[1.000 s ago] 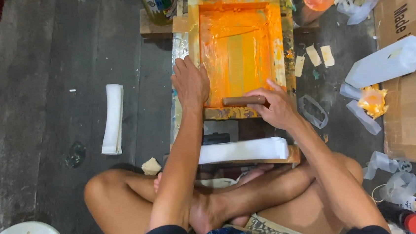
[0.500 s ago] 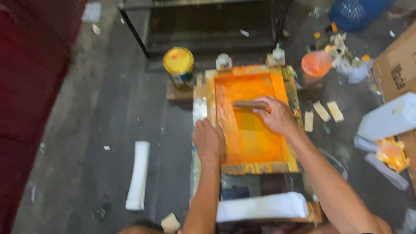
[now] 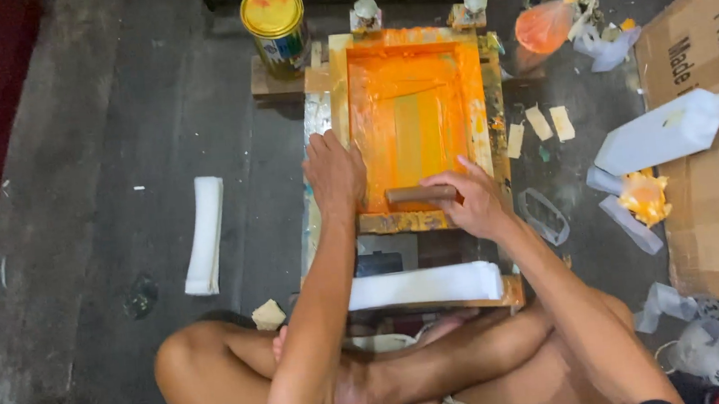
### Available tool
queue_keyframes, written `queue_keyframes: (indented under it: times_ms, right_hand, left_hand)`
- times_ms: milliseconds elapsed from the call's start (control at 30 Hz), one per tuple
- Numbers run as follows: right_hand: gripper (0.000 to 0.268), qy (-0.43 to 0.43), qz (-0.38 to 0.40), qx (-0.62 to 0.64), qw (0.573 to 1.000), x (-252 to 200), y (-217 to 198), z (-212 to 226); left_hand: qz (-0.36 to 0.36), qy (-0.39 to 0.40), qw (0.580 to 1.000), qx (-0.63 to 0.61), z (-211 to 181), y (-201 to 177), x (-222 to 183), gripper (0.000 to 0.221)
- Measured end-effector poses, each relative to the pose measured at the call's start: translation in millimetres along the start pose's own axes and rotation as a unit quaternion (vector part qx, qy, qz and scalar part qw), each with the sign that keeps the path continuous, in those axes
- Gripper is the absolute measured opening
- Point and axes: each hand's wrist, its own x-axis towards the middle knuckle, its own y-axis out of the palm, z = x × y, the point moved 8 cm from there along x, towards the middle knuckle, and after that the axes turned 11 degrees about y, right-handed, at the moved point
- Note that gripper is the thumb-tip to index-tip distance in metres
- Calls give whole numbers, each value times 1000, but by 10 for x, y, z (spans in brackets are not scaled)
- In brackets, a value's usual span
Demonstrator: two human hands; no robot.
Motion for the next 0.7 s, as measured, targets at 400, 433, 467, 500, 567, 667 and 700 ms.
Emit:
queue_keyframes:
  times_ms: [400, 433, 467, 500, 567, 667, 700]
  right_hand:
    - [25, -19, -3, 18, 1000, -199, 8, 7]
    - [25, -24, -6, 16, 1000, -194, 10, -13]
    - [25, -16, 0, 26, 1000, -102, 24, -46]
    - [26, -9, 7, 35, 999, -14, 30, -73]
    - [24, -11, -7, 33, 999, 340, 54, -207]
    - [22, 11, -33, 46, 998, 888, 30, -320]
    - [23, 33, -44, 60, 997, 1066, 7, -367]
  left_hand:
    - [27, -19, 999, -25, 29, 37, 6, 41]
    - [21, -18, 999, -26, 23, 42, -38, 41]
    - [37, -21, 999, -16, 34, 53, -5, 42]
    - [53, -25, 998, -5, 40, 58, 22, 43]
    - [53, -26, 998, -12, -14, -44, 26, 44]
    - [67, -30, 997, -24, -47, -114, 18, 44]
    - [78, -34, 996, -29, -46, -104, 5, 44]
